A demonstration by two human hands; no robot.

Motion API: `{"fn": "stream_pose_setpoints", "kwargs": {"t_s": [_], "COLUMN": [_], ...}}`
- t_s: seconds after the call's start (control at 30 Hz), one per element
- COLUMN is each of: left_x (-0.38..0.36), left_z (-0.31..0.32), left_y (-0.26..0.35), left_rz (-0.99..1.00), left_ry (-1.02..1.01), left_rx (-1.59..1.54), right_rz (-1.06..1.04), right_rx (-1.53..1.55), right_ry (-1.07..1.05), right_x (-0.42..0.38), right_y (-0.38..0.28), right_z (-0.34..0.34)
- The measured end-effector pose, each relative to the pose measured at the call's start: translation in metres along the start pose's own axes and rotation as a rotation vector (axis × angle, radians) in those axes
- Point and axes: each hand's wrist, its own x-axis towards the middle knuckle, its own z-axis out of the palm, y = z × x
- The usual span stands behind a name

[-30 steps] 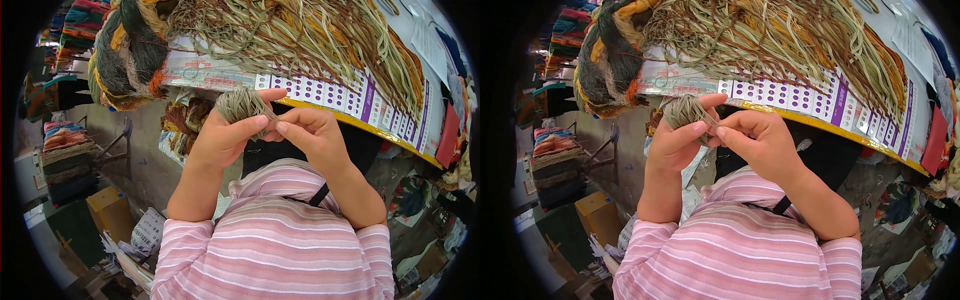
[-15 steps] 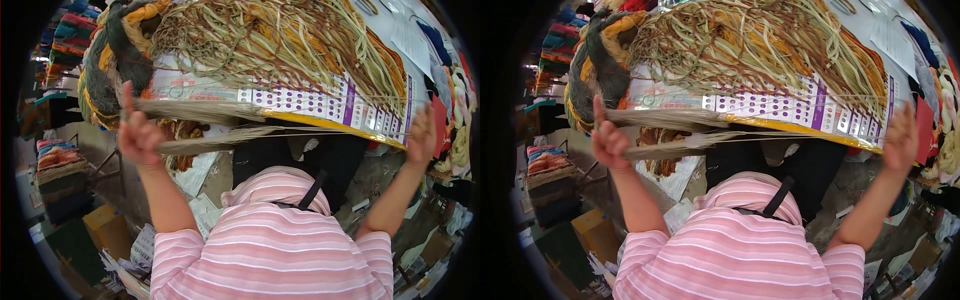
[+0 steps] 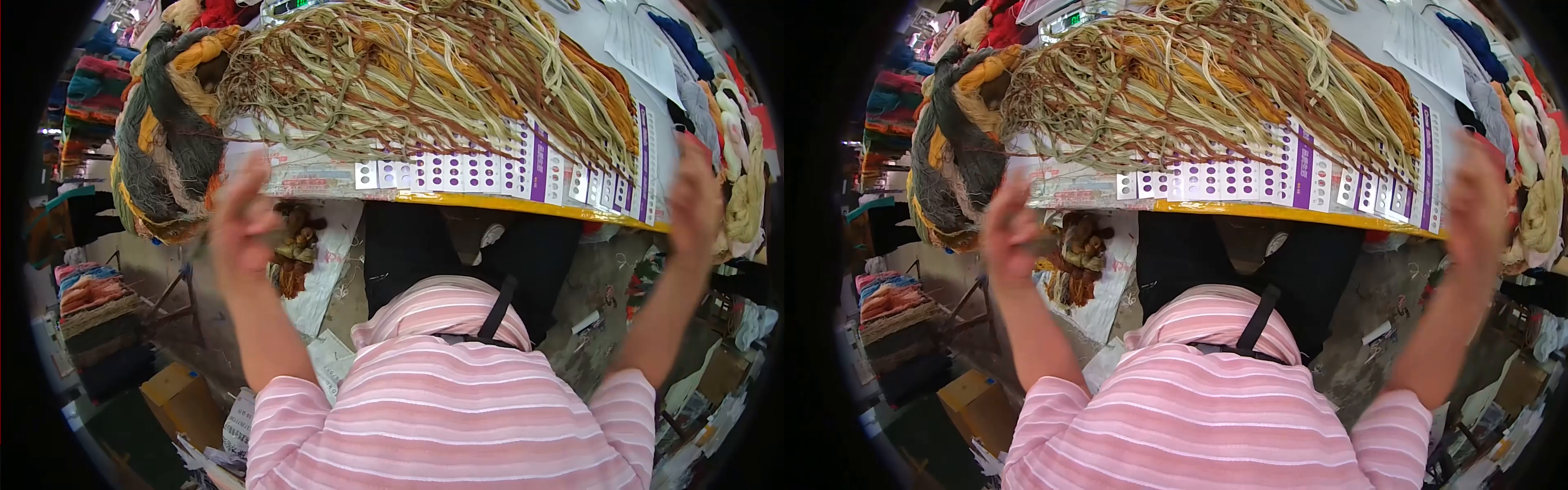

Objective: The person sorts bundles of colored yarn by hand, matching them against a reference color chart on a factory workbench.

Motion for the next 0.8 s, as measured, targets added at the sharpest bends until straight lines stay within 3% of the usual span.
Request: {"fn": "stream_pose_setpoints", "kwargs": {"t_s": [0.07, 0.13, 0.2, 0.3, 0.5, 0.6, 0.7, 0.8], "left_x": [0.014, 0.019, 0.023, 0.027, 0.05, 0.062, 0.063, 0.06], "left_z": [0.026, 0.055, 0.068, 0.079, 0.089, 0.089, 0.087, 0.091], "left_y": [-0.046, -0.079, -0.105, -0.117, -0.134, -0.141, -0.142, -0.14], "left_rz": [-0.248, -0.246, -0.234, -0.226, -0.22, -0.219, -0.251, -0.246], "left_ry": [-0.234, -0.301, -0.293, -0.245, -0.295, -0.305, -0.287, -0.234], "left_rx": [0.107, 0.354, 0.534, 0.709, 0.874, 0.832, 0.77, 0.775], "right_rz": [0.151, 0.271, 0.301, -0.056, 0.055, -0.037, -0.308, -0.219], "right_rx": [-0.095, 0.026, -0.119, -0.458, -0.422, -0.466, -0.445, -0.373], "right_ry": [-0.058, -0.213, -0.288, -0.246, -0.24, -0.237, -0.243, -0.28], "right_x": [-0.004, -0.006, -0.005, -0.011, -0.012, -0.014, -0.02, -0.025], "right_y": [0.044, 0.083, 0.117, 0.147, 0.14, 0.141, 0.146, 0.141], "right_z": [0.114, 0.178, 0.216, 0.236, 0.238, 0.237, 0.231, 0.228]}}
